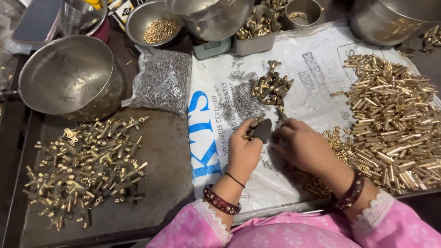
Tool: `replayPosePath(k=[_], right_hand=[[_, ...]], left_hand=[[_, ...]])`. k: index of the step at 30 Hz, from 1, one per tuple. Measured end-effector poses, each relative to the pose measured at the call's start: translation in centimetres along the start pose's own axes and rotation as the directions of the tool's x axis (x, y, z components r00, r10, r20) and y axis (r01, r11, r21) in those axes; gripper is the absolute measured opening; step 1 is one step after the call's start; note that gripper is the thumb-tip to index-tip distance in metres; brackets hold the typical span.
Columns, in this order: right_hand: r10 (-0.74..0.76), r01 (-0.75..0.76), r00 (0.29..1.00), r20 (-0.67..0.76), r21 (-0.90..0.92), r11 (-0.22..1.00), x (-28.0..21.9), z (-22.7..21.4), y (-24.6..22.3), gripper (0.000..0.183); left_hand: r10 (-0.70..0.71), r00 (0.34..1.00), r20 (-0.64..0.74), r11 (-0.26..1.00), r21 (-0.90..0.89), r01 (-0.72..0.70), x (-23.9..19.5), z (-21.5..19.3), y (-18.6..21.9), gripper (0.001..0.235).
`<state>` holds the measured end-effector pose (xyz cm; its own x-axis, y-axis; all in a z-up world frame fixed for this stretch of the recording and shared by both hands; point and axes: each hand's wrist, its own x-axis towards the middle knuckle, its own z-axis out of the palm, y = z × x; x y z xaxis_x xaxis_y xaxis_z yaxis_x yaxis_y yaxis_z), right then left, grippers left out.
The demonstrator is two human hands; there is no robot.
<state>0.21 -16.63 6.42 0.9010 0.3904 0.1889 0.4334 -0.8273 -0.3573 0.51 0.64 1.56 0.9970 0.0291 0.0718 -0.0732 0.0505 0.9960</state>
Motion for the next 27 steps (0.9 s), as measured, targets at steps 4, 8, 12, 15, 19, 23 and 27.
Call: replayPosePath(k=[4,8,12,15,19,23,27], right_hand=[[0.062,-0.061,0.995,0.083,-0.013,0.998,-0.5,1.1,-0.8,0.029],[0.092,-0.082,0.991,0.1,-0.095,0.992,-0.7,1.8,0.5,0.022],[0.034,-0.035,0.997,-0.063,-0.007,0.999,-0.1,-1.8,-0.6,0.025],[0.078,-0.079,0.997,-0.018,-0.067,0.995,-0.1,-2.1,0.0,0.024],[0.292,-0.267,0.951,-0.103,0.206,0.941,-0.3,-2.8,-0.4,0.026],[0.383,-0.284,0.923,-0.047,0.59,0.756,-0.8,-1.9,0.9,0.023],[0.134,0.025,0.977,-0.167,0.71,0.704,-1.5,-0.5,0.8,0.016]], left_hand=[[-0.05,0.998,0.028,0.977,-0.206,0.055,0.1,0.4,0.7,0.026],[-0.108,0.988,0.108,0.96,-0.247,0.132,0.0,0.2,0.4,0.039],[-0.005,0.993,0.118,0.982,-0.188,0.028,-0.1,0.0,0.2,0.038],[-0.053,0.989,0.14,0.982,-0.175,0.077,-0.5,0.4,0.9,0.025],[0.117,0.987,0.115,0.987,0.096,-0.128,-0.9,0.3,1.4,0.024],[-0.076,0.983,0.167,0.974,0.225,0.037,-1.1,0.3,2.6,0.028],[0.023,0.984,0.175,0.97,0.235,-0.064,-1.1,0.2,2.0,0.036]])
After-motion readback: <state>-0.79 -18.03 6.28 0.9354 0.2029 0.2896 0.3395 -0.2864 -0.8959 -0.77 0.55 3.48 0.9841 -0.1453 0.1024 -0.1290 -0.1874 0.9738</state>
